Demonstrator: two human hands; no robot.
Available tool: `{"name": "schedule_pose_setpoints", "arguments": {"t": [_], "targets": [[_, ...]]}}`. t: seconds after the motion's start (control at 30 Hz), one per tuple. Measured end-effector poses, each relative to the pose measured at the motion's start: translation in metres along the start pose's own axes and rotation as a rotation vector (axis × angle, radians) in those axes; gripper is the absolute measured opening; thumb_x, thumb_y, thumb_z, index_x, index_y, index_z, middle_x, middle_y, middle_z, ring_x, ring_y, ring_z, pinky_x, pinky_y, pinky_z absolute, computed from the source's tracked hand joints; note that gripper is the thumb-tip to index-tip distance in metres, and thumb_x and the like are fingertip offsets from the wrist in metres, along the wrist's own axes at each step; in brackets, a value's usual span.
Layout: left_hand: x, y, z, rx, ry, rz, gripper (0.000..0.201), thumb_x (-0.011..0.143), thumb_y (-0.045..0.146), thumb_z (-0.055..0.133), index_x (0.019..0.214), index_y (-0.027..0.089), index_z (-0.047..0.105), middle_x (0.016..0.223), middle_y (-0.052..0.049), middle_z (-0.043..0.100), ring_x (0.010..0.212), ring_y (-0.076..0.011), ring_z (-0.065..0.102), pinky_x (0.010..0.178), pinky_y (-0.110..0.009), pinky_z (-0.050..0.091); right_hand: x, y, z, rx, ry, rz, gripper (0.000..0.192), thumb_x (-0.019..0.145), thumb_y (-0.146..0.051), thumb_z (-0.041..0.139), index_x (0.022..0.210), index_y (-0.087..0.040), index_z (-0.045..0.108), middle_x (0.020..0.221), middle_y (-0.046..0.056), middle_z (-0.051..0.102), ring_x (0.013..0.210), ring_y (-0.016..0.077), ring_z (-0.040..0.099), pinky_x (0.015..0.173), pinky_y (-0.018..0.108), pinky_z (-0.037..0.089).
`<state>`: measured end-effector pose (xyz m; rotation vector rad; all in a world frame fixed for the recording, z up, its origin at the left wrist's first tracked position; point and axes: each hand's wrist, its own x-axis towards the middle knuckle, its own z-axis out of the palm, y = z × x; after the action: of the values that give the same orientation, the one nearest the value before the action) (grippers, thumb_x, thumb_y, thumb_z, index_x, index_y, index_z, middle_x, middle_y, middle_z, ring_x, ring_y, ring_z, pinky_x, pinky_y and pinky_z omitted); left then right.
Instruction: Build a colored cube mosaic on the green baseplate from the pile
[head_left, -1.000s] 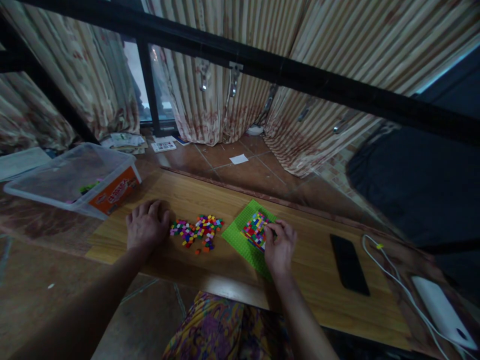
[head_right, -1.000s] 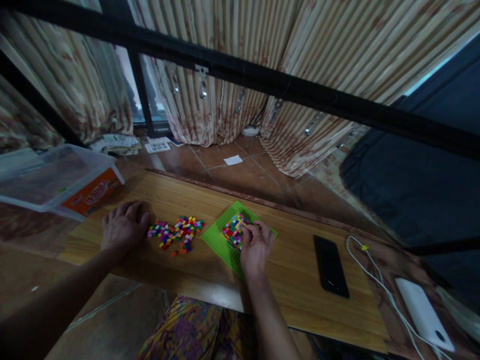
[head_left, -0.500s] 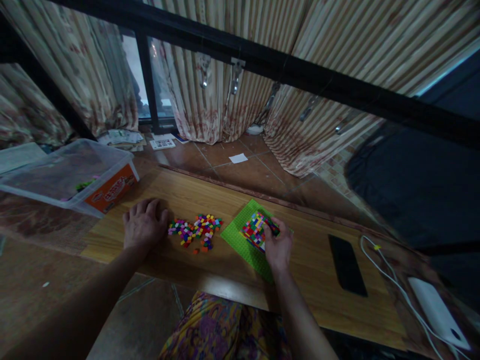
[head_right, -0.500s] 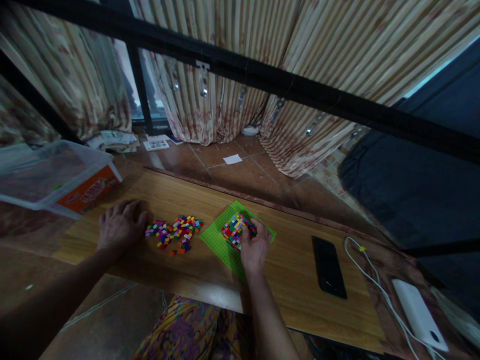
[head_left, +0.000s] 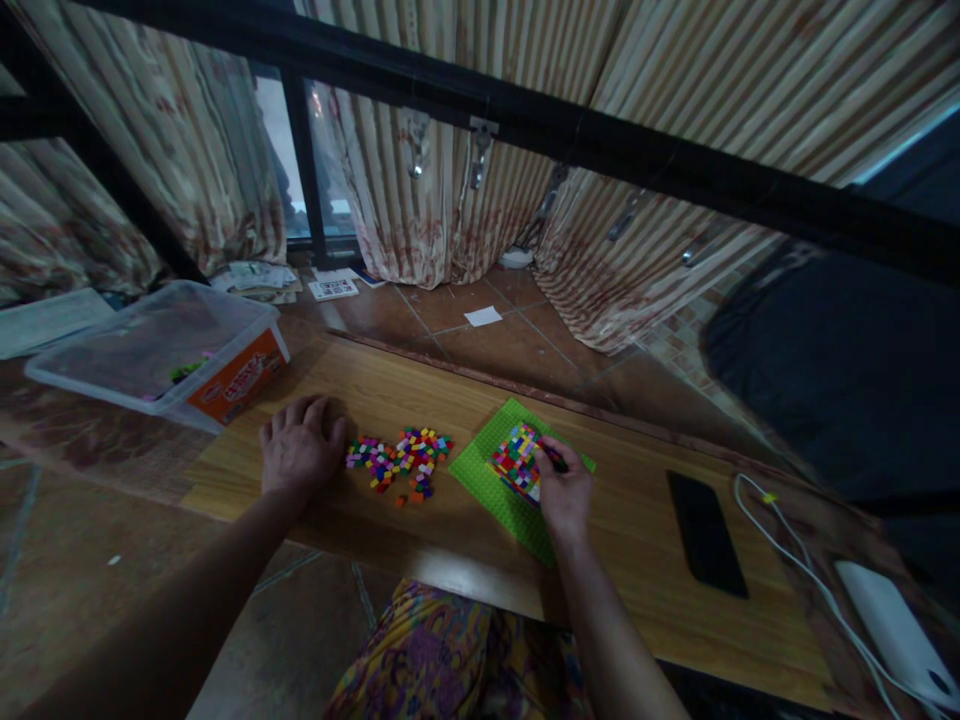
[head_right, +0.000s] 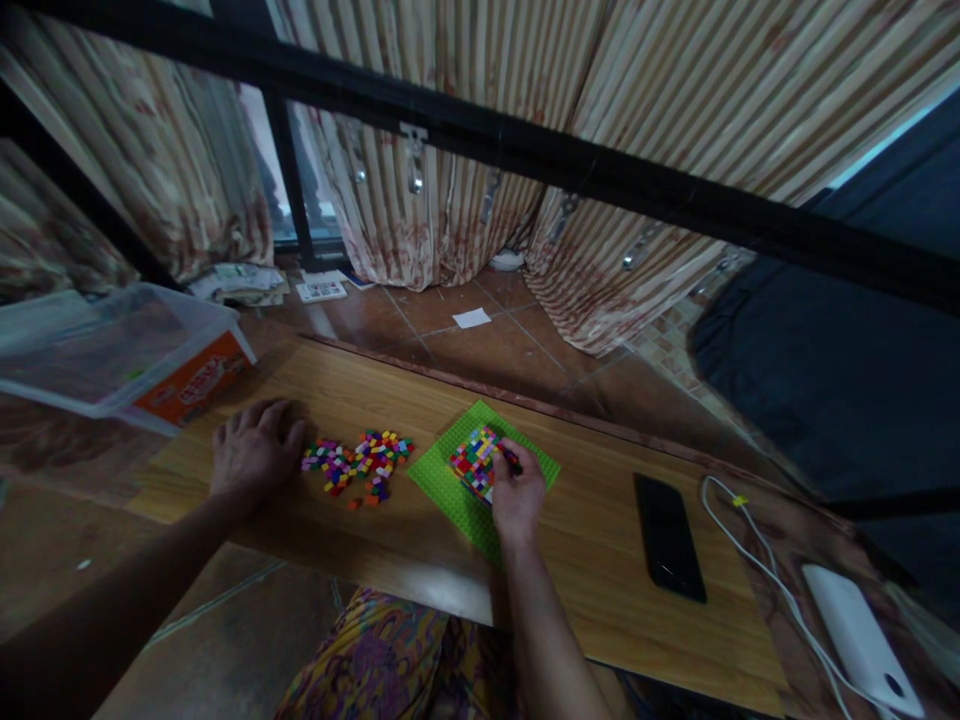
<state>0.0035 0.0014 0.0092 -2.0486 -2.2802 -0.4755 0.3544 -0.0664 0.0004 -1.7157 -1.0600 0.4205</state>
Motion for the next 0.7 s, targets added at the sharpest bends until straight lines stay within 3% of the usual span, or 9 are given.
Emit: {"name": "schedule_pose_setpoints", "arguments": {"t": [0.13,0.23,0.3,0.43,0.53,0.7], "targets": [[-0.001,0.001,0.0,0.009,0.004,-0.005,0.052,0.092,0.048,0.036,0.131,0.019,0.053,0.137,-0.012,0.053,0.123,-0.034,0.047,0.101,-0.049,0.035,-0.005,-0.008,-0.011,-0.06,0.067,-0.063,0.037,0.083,-0.043,0.058,0.107,-0.016,0.068,0.109,0.012,0.069,0.103,0.024,0.062,0.094,0.043,0.046],[-0.003,0.002,-0.001,0.005,0.009,0.0,0.051,0.092,0.047,0.036,0.131,0.019,0.053,0.137,-0.012,0.053,0.123,-0.0336,0.046,0.101,-0.049,0.035,-0.012,-0.026,-0.018,-0.088,0.152,-0.174,0.034,0.086,-0.043,0.057,0.104,-0.017,0.069,0.107,0.011,0.069,0.102,0.0235,0.062,0.093,0.042,0.046],[-0.003,0.002,0.0,-0.006,0.01,-0.002,0.05,0.092,0.046,0.036,0.131,0.019,0.053,0.137,-0.011,0.054,0.123,-0.0329,0.046,0.101,-0.049,0.035,-0.02,-0.043,-0.018,-0.065,0.123,-0.237,0.031,0.087,-0.041,0.056,0.102,-0.018,0.069,0.103,0.009,0.07,0.096,0.0221,0.063,0.089,0.039,0.048],[-0.004,0.002,0.0,-0.024,0.008,-0.01,0.049,0.092,0.046,0.038,0.131,0.02,0.054,0.135,-0.011,0.055,0.122,-0.0324,0.046,0.101,-0.048,0.035,-0.048,-0.07,-0.003,-0.02,-0.152,-0.314,0.022,0.09,-0.034,0.054,0.099,-0.021,0.07,0.1,0.007,0.07,0.09,0.0193,0.065,0.082,0.034,0.05],[-0.004,0.002,-0.001,-0.028,0.009,-0.007,0.049,0.092,0.046,0.039,0.13,0.021,0.054,0.135,-0.011,0.054,0.122,-0.032,0.046,0.101,-0.048,0.035,-0.073,-0.075,0.016,-0.062,-0.391,-0.362,0.02,0.09,-0.027,0.052,0.099,-0.021,0.069,0.098,0.006,0.07,0.09,0.0189,0.064,0.081,0.032,0.05],[-0.005,0.002,-0.001,-0.037,0.01,-0.005,0.049,0.092,0.046,0.038,0.13,0.02,0.054,0.135,-0.011,0.054,0.122,-0.0318,0.046,0.102,-0.047,0.035,-0.095,-0.064,0.044,-0.237,-0.543,-0.365,0.02,0.087,-0.019,0.052,0.101,-0.019,0.067,0.096,0.007,0.067,0.093,0.0212,0.061,0.083,0.035,0.048]]}}
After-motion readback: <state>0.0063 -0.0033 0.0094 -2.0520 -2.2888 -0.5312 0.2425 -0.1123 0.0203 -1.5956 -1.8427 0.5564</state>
